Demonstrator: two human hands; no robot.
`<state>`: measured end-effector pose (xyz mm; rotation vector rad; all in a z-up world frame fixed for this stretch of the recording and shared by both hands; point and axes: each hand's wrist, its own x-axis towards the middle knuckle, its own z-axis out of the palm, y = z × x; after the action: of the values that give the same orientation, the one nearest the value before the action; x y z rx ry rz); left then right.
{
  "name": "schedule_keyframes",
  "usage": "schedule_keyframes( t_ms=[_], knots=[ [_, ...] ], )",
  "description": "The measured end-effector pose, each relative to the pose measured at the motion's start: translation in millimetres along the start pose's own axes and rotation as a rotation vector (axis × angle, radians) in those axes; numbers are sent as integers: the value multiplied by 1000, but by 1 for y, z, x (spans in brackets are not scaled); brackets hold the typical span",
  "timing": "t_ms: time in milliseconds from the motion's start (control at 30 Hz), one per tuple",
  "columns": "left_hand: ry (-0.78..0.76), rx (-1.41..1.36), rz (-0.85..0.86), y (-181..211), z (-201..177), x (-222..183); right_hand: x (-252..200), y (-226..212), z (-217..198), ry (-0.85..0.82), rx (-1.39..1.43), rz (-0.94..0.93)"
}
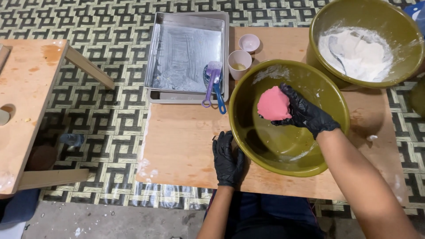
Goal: Kneading a small ball of pink dough in a large green mixing bowl on a wooden table.
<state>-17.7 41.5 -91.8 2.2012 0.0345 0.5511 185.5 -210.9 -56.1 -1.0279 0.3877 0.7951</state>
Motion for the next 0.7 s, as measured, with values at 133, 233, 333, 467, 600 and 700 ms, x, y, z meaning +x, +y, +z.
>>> schedule_keyframes(
  t_ms=[133,233,333,467,600,700],
  knots=[
    [0,1,13,1,-2,1,-56,-8,76,-72,92,-44],
    [-2,1,17,-1,-1,0,-51,-9,72,-92,108,-48],
    [-2,1,14,-3,1,-1,-44,-9,66,-122,133,-53],
    [-2,-3,24,-5,0,-1,-40,-6,61,-107,129,-48],
    [3,-8,22,-6,3,-3,-24,0,35,-140,118,-81],
    [-7,14,35,-12,5,-4,38,8,-41,-23,72,-83]
  ],
)
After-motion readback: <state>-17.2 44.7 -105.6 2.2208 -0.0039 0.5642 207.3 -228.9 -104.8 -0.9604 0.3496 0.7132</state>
